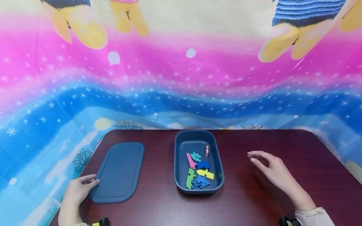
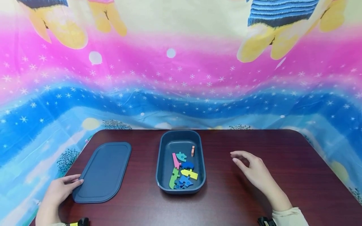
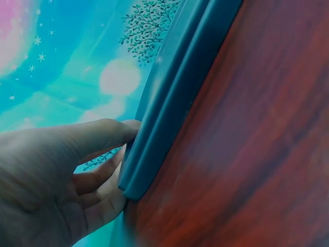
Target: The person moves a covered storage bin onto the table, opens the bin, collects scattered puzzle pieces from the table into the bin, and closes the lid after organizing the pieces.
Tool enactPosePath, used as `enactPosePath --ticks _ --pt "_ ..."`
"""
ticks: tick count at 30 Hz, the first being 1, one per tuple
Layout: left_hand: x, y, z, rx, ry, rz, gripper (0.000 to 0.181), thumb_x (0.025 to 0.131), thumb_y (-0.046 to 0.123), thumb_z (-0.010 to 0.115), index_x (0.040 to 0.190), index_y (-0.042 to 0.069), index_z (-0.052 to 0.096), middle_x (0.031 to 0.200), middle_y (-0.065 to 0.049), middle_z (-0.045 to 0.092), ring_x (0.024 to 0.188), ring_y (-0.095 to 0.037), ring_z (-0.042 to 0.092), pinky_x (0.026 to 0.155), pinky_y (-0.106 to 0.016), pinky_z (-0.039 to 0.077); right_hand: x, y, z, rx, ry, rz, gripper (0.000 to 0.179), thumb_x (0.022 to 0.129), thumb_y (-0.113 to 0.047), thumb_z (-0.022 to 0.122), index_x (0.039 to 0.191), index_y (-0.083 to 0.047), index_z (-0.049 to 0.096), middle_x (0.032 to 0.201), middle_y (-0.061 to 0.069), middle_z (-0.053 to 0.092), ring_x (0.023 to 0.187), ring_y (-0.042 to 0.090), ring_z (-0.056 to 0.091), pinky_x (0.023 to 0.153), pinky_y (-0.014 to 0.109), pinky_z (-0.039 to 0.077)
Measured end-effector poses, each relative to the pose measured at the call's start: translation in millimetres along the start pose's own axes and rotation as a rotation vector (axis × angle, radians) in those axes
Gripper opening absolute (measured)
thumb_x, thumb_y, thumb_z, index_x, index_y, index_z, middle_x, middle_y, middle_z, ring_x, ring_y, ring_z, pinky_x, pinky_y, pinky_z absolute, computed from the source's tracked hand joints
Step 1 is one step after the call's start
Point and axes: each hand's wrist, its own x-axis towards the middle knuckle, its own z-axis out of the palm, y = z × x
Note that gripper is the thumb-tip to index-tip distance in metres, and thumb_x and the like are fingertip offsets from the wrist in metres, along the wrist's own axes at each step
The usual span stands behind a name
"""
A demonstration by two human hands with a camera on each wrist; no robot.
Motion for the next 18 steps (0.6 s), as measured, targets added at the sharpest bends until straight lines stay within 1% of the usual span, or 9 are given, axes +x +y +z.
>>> enactPosePath --ticks 3,4,8,12,14,17,18 --pt "-0.1 2.8 -0.7 0.001 -0.008 -0.009 0.057 0.094 0.034 0.068 0.130 -0.009 0.059 0.105 -0.020 0.071 0.115 -0.051 0.053 0.092 -0.064 0.043 -0.1 -0.1 -0.2 -0.006 -0.003 -0.001 0.022 0.097 -0.022 0.067 0.118 -0.022 0.070 0.108 -0.003 0.072 0.102 -0.004 0.057 0.084 0.022 0.047" --pt "-0.2 3.5 -0.7 -0.002 -0.011 -0.007 0.057 0.094 0.033 0.068 0.130 -0.010 0.058 0.105 -0.020 0.071 0.114 -0.050 0.054 0.092 -0.064 0.043 -0.1 -0.3 -0.2 -0.009 -0.003 -0.001 0.022 0.097 -0.022 0.067 0.118 -0.022 0.070 0.108 -0.003 0.072 0.102 -0.003 0.057 0.083 0.022 0.047" --pt "0.6 6.2 0.2 -0.016 -0.018 0.000 0.055 0.095 0.030 0.067 0.130 -0.012 0.057 0.106 -0.022 0.070 0.108 -0.047 0.059 0.088 -0.061 0.047 -0.2 -0.3 -0.3 -0.016 -0.005 -0.001 0.022 0.097 -0.021 0.067 0.118 -0.020 0.070 0.108 -0.002 0.072 0.102 -0.002 0.058 0.083 0.023 0.048" --pt "1.0 7.6 1.8 -0.014 -0.026 0.000 0.061 0.093 0.033 0.070 0.131 -0.013 0.056 0.114 -0.028 0.066 0.105 -0.046 0.062 0.083 -0.056 0.051 0.2 0.1 0.0 -0.024 -0.005 -0.005 0.022 0.097 -0.020 0.067 0.118 -0.019 0.071 0.108 -0.002 0.072 0.102 0.000 0.059 0.083 0.026 0.048" --pt "0.5 7.4 1.7 -0.006 -0.035 0.000 0.062 0.092 0.035 0.070 0.130 -0.012 0.057 0.116 -0.029 0.065 0.108 -0.048 0.059 0.083 -0.057 0.051 0.4 0.1 0.1 -0.026 -0.006 -0.006 0.022 0.097 -0.020 0.067 0.118 -0.020 0.071 0.108 -0.002 0.072 0.102 0.001 0.059 0.083 0.026 0.048" --pt "-0.6 6.1 0.9 -0.015 -0.040 -0.018 0.057 0.093 0.034 0.071 0.129 -0.008 0.061 0.119 -0.030 0.063 0.118 -0.055 0.049 0.086 -0.061 0.049 0.5 -0.4 -0.2 -0.027 -0.007 -0.004 0.021 0.097 -0.020 0.067 0.118 -0.020 0.071 0.109 -0.002 0.072 0.103 0.003 0.060 0.084 0.027 0.048" --pt "-1.0 5.9 0.8 -0.027 -0.038 -0.033 0.055 0.093 0.034 0.070 0.129 -0.006 0.062 0.122 -0.030 0.061 0.121 -0.056 0.044 0.087 -0.062 0.047 0.4 -0.6 -0.3 -0.029 -0.007 -0.004 0.021 0.097 -0.021 0.067 0.118 -0.019 0.071 0.109 -0.002 0.072 0.103 0.003 0.060 0.084 0.028 0.047"
